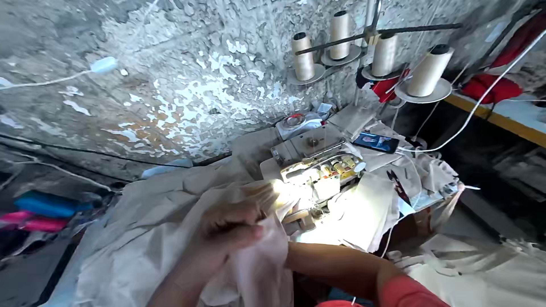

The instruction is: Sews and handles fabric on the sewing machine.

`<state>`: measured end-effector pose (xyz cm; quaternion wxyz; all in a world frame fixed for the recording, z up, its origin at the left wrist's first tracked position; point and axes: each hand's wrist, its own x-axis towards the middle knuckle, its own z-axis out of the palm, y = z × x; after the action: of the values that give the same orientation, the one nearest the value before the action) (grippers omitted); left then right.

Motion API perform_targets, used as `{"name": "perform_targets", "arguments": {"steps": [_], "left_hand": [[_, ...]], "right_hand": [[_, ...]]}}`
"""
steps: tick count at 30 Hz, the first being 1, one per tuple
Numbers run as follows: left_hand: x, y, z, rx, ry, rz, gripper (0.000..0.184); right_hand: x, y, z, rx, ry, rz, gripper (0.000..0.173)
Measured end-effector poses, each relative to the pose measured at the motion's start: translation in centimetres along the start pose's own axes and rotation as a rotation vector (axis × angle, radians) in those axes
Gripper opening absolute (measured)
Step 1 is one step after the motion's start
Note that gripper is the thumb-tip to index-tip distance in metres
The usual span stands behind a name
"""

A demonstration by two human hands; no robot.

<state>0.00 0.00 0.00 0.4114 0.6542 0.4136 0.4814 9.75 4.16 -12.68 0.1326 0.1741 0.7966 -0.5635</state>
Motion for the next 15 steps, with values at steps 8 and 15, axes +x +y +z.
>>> {"name": "perform_targets", "arguments": {"steps": [8, 15], "left_hand": [[0.3, -1.0, -4.0, -0.011, -0.1, 0.126, 0.022], [2.3, -0.4, -3.5, 0.137, -0.255, 0.203, 0.03]], "right_hand": [[-5.0, 9.1, -2.0, -0.04, 1.173, -0.429, 0.019], [-6.6, 3.5, -5.8, -0.032, 0.974, -0.607, 0.025]]}}
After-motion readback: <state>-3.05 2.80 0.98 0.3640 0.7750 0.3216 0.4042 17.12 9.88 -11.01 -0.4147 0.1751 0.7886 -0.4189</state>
